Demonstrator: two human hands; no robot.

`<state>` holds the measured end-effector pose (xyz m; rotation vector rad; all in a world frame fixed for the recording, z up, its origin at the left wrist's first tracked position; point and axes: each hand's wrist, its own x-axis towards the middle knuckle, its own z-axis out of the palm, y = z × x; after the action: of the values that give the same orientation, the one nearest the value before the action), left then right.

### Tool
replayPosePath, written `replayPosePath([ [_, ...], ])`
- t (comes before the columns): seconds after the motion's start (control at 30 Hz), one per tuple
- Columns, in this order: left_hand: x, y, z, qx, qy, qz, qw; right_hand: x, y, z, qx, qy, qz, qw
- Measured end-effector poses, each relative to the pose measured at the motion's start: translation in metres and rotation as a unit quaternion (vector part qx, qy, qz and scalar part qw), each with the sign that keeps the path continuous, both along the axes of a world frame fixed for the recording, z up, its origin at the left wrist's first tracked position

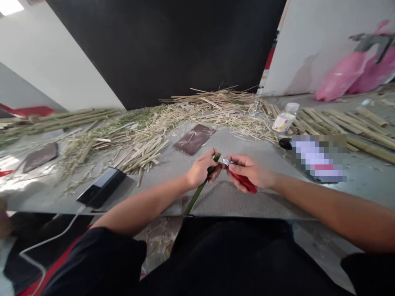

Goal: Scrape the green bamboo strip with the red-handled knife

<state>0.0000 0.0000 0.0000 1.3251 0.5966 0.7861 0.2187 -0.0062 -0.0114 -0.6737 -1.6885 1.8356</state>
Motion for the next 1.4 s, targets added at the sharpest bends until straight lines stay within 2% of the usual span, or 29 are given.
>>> replayPosePath([
  [0.2, 0.003, -0.008, 0.006, 0.006, 0.036, -0.027, 0.999, 0.000, -0.003, 0.005, -0.022, 0.017, 0.001, 1.000],
  [0.33, 0.004, -0.010, 0.009, 0.074, 0.108, -0.004, 0.991, 0.002, -0.003, 0.007, -0.042, 0.030, 0.017, 0.998],
  [0.47, 0.005, -0.006, 0.008, 0.158, 0.172, 0.028, 0.972, 0.002, -0.005, 0.006, -0.074, 0.037, 0.028, 0.996],
  [0.8, 0.010, -0.007, 0.008, 0.248, 0.222, 0.035, 0.942, 0.004, -0.013, 0.006, -0.114, 0.033, 0.013, 0.993],
  [1.03, 0.014, -0.001, 0.004, 0.257, 0.265, 0.051, 0.928, -0.003, -0.016, 0.004, -0.093, 0.043, -0.033, 0.994],
  [1.13, 0.017, 0.000, 0.004, 0.246, 0.279, 0.059, 0.926, -0.007, -0.019, 0.001, -0.062, 0.033, -0.077, 0.995],
  [1.27, 0.021, 0.002, 0.004, 0.216, 0.265, 0.069, 0.937, -0.011, -0.022, -0.002, -0.045, 0.032, -0.142, 0.988],
  [1.4, 0.022, 0.004, 0.003, 0.206, 0.241, 0.063, 0.946, -0.008, -0.018, -0.003, -0.053, 0.051, -0.123, 0.990],
])
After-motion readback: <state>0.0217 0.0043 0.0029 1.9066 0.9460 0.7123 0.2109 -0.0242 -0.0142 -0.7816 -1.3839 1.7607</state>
